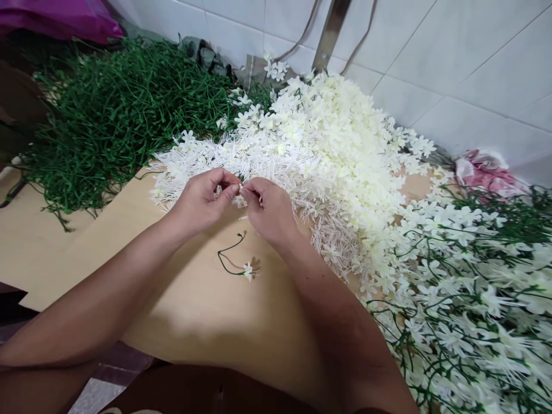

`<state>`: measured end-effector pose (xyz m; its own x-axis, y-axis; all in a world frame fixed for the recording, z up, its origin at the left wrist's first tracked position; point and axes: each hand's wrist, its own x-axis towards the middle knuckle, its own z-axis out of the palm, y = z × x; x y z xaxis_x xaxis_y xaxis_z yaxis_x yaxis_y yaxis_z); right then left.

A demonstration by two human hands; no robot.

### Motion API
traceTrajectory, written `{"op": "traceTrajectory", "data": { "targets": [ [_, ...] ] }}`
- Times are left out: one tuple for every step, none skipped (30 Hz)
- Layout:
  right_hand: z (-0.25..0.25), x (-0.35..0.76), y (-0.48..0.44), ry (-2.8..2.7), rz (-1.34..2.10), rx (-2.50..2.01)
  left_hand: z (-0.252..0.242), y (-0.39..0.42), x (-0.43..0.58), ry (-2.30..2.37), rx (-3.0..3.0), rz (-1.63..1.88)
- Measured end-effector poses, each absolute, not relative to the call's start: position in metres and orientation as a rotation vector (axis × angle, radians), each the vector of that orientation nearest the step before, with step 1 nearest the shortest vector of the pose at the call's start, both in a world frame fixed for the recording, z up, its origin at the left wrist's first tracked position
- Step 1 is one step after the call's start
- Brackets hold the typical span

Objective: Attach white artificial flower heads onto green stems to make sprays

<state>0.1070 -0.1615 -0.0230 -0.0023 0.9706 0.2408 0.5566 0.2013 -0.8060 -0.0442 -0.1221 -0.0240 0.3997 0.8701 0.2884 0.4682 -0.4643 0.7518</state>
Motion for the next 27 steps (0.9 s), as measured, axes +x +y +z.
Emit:
{"op": "traceTrajectory", "data": {
  "targets": [
    [-0.023,0.107,-0.161,-1.686,0.622,-1.463,-0.023,-0.122,-0.045,1.149,2.129,0.890],
    [-0.023,0.108,-0.161,-1.710,0.598,-1.461,-0.022,-0.122,-0.045,1.154,2.175,0.867],
    [-0.023,0.108,-0.161,-1.737,0.574,-1.456,-0.021,-0.122,-0.046,1.152,2.224,0.849],
    [-0.023,0.108,-0.161,-1.763,0.551,-1.450,-0.020,-0.121,-0.047,1.139,2.271,0.834],
    [-0.023,0.108,-0.161,-1.789,0.533,-1.447,-0.020,-0.121,-0.048,1.121,2.311,0.821],
    [-0.023,0.108,-0.161,-1.811,0.520,-1.446,-0.019,-0.120,-0.049,1.101,2.345,0.808],
    [-0.022,0.108,-0.161,-1.829,0.509,-1.444,-0.018,-0.120,-0.049,1.082,2.369,0.796],
    [-0.022,0.108,-0.161,-1.844,0.500,-1.437,-0.017,-0.120,-0.050,1.070,2.383,0.785],
    [-0.023,0.108,-0.161,-1.855,0.489,-1.423,-0.016,-0.120,-0.050,1.069,2.386,0.780],
    [-0.023,0.108,-0.160,-1.865,0.479,-1.401,-0.015,-0.120,-0.050,1.079,2.381,0.774],
    [-0.024,0.108,-0.160,-1.874,0.467,-1.368,-0.014,-0.120,-0.050,1.094,2.372,0.765],
    [-0.025,0.109,-0.159,-1.882,0.455,-1.327,-0.013,-0.121,-0.049,1.111,2.361,0.754],
    [-0.026,0.109,-0.159,-1.888,0.445,-1.285,-0.011,-0.122,-0.049,1.130,2.352,0.741],
    [-0.028,0.110,-0.158,-1.892,0.439,-1.246,-0.010,-0.123,-0.048,1.146,2.350,0.725],
    [-0.028,0.111,-0.158,-1.894,0.436,-1.211,-0.009,-0.124,-0.048,1.158,2.357,0.710],
    [-0.028,0.111,-0.158,-1.894,0.437,-1.184,-0.008,-0.124,-0.047,1.168,2.371,0.693],
    [-0.027,0.111,-0.158,-1.887,0.443,-1.160,-0.007,-0.124,-0.047,1.177,2.390,0.681],
    [-0.024,0.110,-0.160,-1.880,0.461,-1.131,-0.007,-0.124,-0.047,1.191,2.412,0.670],
    [-0.019,0.109,-0.162,-1.878,0.499,-1.082,-0.008,-0.123,-0.047,1.213,2.430,0.652],
    [-0.014,0.106,-0.165,-1.883,0.554,-1.005,-0.009,-0.121,-0.047,1.243,2.437,0.625],
    [-0.008,0.103,-0.167,-1.884,0.620,-0.921,-0.009,-0.119,-0.048,1.282,2.426,0.594],
    [-0.003,0.101,-0.170,-1.887,0.698,-0.830,-0.010,-0.116,-0.049,1.311,2.400,0.565],
    [0.001,0.099,-0.172,-1.872,0.764,-0.766,-0.010,-0.114,-0.051,1.321,2.364,0.552],
    [0.003,0.098,-0.173,-1.833,0.825,-0.760,-0.009,-0.112,-0.053,1.303,2.322,0.558],
    [0.003,0.098,-0.173,-1.780,0.886,-0.791,-0.007,-0.111,-0.056,1.254,2.277,0.582],
    [0.001,0.100,-0.171,-1.715,0.952,-0.836,-0.003,-0.110,-0.059,1.176,2.233,0.615],
    [-0.002,0.103,-0.168,-1.643,1.024,-0.883,0.003,-0.111,-0.064,1.073,2.187,0.632]
  ]
}}
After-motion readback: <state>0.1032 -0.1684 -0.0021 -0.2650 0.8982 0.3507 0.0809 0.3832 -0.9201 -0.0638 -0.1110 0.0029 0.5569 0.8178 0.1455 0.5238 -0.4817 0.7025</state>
